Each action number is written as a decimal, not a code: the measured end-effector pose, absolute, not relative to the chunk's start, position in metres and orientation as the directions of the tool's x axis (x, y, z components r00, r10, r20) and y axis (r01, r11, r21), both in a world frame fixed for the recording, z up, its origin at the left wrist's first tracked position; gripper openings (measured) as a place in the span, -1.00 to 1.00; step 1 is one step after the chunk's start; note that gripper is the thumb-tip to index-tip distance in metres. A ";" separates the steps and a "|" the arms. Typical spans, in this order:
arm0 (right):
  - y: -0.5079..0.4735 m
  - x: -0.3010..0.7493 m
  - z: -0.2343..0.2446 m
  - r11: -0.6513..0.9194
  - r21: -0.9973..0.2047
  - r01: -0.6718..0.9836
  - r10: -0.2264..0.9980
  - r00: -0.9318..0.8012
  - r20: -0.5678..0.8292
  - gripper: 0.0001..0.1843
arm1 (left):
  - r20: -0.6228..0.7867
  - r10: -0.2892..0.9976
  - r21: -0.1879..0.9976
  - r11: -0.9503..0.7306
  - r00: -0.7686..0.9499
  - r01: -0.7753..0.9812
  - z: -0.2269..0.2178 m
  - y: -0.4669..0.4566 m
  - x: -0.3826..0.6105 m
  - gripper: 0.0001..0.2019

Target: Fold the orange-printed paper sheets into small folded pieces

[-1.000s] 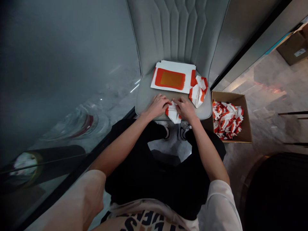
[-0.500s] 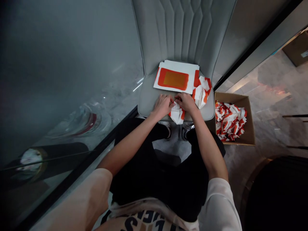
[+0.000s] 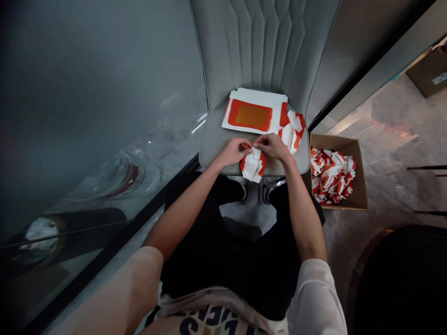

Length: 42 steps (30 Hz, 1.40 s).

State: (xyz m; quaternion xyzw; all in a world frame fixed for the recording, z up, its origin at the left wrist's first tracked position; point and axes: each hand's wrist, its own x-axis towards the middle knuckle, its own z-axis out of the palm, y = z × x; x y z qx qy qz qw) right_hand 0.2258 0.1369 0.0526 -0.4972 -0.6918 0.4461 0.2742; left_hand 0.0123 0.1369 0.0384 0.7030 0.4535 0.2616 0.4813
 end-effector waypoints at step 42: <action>0.074 0.240 0.086 -0.065 -0.996 0.054 0.997 -0.042 -0.067 -0.52 | 0.058 0.696 0.993 0.035 0.715 -0.115 0.077 0.090 -0.045 -0.51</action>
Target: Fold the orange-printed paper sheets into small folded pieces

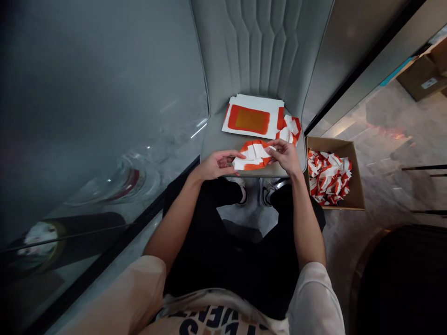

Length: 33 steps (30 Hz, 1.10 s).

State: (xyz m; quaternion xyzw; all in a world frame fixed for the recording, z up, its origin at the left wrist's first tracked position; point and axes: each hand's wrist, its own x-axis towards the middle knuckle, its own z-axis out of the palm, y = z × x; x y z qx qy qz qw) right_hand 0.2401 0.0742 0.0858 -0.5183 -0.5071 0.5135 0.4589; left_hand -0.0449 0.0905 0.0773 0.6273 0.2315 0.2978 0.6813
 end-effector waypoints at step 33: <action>0.044 0.220 0.083 -0.204 -0.978 0.052 0.952 -0.222 -0.210 -0.43 | -0.113 0.800 0.993 0.115 0.589 0.034 0.060 0.096 -0.036 -0.58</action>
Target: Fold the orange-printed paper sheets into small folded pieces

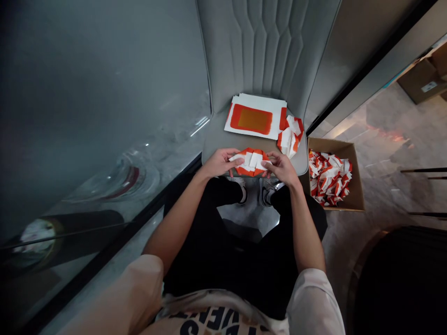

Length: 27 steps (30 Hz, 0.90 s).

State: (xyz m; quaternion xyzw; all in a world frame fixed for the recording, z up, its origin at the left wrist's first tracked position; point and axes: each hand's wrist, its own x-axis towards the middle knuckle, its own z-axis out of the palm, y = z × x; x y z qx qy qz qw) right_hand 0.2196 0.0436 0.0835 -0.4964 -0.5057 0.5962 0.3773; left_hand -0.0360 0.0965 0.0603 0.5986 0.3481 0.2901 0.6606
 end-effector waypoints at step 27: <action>-0.015 0.191 0.061 -0.242 -0.970 0.012 0.970 -0.019 -0.242 -0.55 | -0.212 0.588 0.972 0.212 0.780 0.105 0.058 0.063 -0.031 -0.60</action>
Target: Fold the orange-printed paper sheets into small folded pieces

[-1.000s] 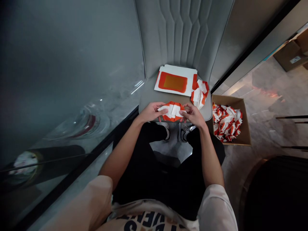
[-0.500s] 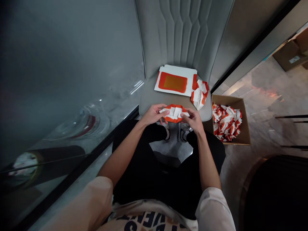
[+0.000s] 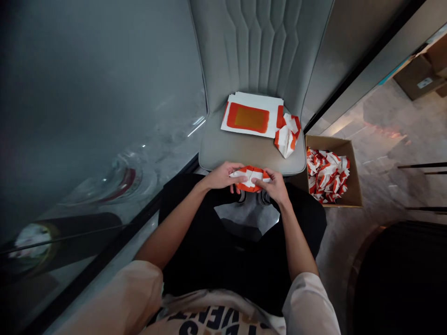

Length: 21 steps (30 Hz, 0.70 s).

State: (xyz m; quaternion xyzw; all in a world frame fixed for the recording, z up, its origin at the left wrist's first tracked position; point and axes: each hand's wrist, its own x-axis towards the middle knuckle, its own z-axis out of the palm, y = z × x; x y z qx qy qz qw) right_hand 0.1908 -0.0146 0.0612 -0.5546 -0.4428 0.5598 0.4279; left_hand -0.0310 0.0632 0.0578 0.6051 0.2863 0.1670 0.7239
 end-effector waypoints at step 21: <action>-0.046 0.208 0.059 -0.304 -0.929 -0.212 0.917 -0.330 -0.225 -0.48 | -0.215 0.600 0.952 0.304 0.770 0.029 0.055 0.042 -0.050 -0.53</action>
